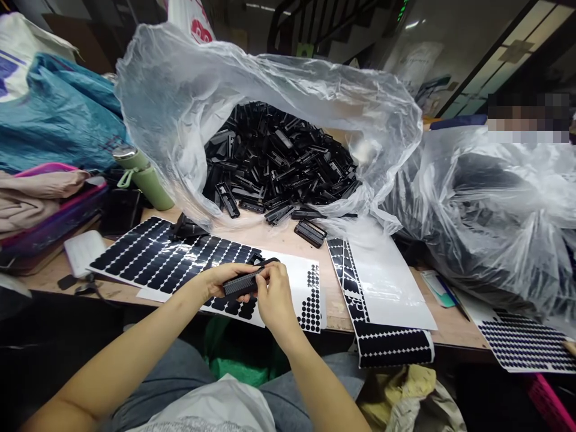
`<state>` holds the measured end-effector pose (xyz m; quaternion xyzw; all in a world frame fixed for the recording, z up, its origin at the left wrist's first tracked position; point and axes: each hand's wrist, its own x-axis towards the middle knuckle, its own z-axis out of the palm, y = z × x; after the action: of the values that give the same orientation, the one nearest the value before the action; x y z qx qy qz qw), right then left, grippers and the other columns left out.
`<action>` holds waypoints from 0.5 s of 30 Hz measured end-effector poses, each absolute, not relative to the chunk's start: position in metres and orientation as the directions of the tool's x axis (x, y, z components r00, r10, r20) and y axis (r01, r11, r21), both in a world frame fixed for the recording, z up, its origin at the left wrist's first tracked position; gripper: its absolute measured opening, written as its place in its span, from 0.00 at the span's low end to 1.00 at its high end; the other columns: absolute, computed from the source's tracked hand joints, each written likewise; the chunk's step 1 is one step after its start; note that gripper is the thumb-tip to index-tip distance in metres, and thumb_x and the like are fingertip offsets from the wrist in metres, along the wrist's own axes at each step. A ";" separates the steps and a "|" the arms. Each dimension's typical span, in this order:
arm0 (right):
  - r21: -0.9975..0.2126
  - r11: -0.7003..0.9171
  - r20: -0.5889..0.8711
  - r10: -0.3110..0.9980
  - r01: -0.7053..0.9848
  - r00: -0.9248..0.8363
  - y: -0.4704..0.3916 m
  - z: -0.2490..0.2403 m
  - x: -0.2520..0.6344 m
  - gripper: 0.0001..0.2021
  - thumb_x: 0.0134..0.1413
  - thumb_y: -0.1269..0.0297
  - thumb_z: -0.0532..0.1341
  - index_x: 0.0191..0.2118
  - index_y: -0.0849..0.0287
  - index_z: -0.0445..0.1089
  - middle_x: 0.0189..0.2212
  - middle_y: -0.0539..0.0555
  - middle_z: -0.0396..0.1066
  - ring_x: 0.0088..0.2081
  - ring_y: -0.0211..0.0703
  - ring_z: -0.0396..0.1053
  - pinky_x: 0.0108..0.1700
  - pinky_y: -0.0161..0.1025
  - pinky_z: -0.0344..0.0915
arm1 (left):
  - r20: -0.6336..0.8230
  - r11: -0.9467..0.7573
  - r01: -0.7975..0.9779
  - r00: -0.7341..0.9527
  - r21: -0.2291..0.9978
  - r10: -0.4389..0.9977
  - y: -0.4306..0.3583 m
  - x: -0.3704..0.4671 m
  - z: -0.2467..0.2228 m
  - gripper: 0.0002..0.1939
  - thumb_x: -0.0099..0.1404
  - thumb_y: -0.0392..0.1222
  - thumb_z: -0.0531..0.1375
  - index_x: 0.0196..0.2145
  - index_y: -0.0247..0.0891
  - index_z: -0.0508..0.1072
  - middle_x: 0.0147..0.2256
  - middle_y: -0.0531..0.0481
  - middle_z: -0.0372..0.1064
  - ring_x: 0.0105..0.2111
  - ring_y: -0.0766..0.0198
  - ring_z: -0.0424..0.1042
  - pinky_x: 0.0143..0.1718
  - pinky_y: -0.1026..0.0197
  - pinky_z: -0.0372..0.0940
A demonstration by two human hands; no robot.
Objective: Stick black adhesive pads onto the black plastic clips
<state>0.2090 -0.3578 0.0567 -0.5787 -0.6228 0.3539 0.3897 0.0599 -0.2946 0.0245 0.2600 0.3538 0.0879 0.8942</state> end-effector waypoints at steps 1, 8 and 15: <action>-0.892 0.082 0.079 0.997 0.444 -0.027 -0.358 0.056 0.209 0.06 0.52 0.69 0.51 0.26 0.57 0.60 0.38 0.56 0.60 0.40 0.45 0.62 0.43 0.45 0.61 | -0.595 0.850 0.031 0.728 0.525 0.341 -0.295 0.060 0.024 0.16 0.59 0.48 0.54 0.36 0.29 0.69 0.25 0.42 0.71 0.19 0.63 0.71 0.18 0.67 0.66; -0.882 0.098 0.100 0.995 0.462 -0.021 -0.360 0.046 0.205 0.05 0.52 0.68 0.52 0.26 0.57 0.59 0.38 0.55 0.58 0.40 0.44 0.61 0.43 0.44 0.60 | -0.624 0.834 0.052 0.689 0.549 0.368 -0.299 0.060 0.021 0.18 0.57 0.50 0.57 0.35 0.29 0.69 0.24 0.43 0.71 0.19 0.64 0.71 0.18 0.67 0.65; -0.844 0.004 0.133 0.970 0.537 0.203 -0.351 0.019 0.213 0.09 0.52 0.58 0.54 0.35 0.56 0.57 0.36 0.53 0.60 0.33 0.42 0.60 0.37 0.41 0.59 | -0.403 0.386 0.123 0.172 0.914 0.899 -0.307 0.055 0.016 0.24 0.57 0.56 0.54 0.42 0.33 0.67 0.35 0.41 0.70 0.30 0.59 0.71 0.31 0.59 0.65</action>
<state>0.2131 -0.3507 0.0185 -0.6555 -0.5746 0.2617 0.4143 0.0554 -0.3073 0.0161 0.4555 0.5610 0.3155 0.6150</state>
